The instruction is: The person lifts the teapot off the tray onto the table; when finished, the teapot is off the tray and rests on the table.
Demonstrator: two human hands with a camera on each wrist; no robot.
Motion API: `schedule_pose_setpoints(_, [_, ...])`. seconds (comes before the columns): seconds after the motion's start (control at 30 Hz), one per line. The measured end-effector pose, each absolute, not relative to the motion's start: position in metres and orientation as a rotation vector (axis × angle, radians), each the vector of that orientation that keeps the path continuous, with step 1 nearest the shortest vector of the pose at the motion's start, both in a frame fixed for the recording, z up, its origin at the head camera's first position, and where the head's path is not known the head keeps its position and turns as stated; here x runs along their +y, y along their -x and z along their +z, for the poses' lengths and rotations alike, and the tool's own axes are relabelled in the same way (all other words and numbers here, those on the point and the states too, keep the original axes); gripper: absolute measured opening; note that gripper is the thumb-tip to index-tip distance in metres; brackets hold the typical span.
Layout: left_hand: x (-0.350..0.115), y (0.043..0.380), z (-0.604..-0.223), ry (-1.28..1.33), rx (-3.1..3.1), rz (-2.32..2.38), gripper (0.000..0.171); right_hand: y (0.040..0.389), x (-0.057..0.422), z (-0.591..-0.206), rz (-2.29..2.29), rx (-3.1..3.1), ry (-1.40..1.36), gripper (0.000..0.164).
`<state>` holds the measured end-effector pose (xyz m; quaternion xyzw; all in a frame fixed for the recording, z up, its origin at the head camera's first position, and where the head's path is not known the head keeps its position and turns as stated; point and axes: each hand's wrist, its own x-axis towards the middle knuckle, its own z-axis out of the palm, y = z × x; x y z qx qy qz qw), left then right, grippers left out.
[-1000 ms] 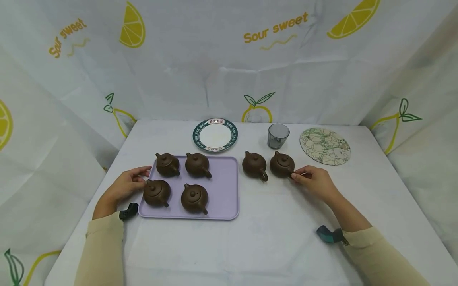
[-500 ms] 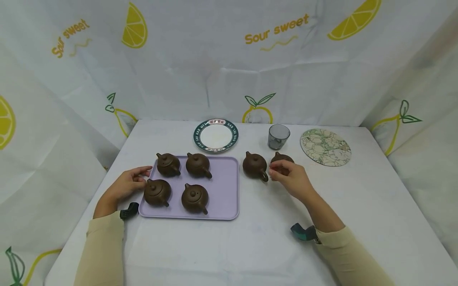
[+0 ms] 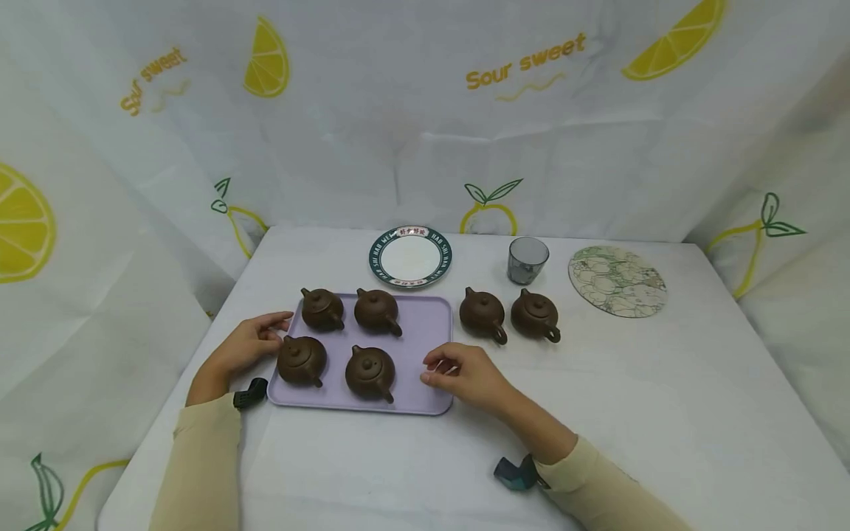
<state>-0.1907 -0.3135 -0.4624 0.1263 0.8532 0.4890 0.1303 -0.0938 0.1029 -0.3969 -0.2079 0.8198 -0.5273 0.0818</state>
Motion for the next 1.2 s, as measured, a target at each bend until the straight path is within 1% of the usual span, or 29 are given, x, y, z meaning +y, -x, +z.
schedule_pose_setpoints(0.1, [-0.310, 0.185, -0.453, -0.372, 2.487, 1.390, 0.060, 0.091, 0.088, -0.403, -1.548, 2.402, 0.693, 0.020])
schedule_pose_setpoints(0.2, [-0.311, 0.187, -0.456, -0.387, 2.499, 1.377, 0.061, 0.094, 0.076, -0.420, -1.522, 2.378, 0.718, 0.023])
schedule_pose_setpoints(0.33, [-0.319, 0.192, -0.470, -0.382, 2.504, 1.392, 0.061, 0.099, 0.062, -0.440, -1.470, 2.375, 0.730, 0.028])
schedule_pose_setpoints(0.4, [-0.319, 0.191, -0.470, -0.380, 2.506, 1.392, 0.061, 0.100, 0.058, -0.443, -1.448, 2.377, 0.742, 0.028])
schedule_pose_setpoints(0.67, [-0.318, 0.193, -0.468, -0.384, 2.503, 1.398, 0.060, 0.105, 0.058, -0.447, -1.448, 2.448, 0.654, 0.015])
schedule_pose_setpoints(1.03, [-0.315, 0.192, -0.464, -0.373, 2.489, 1.410, 0.059, 0.107, 0.056, -0.448, -1.589, 2.317, 0.483, 0.018])
schedule_pose_setpoints(1.2, [-0.314, 0.191, -0.464, -0.355, 2.485, 1.417, 0.059, 0.105, 0.054, -0.448, -1.598, 2.343, 0.452, 0.013])
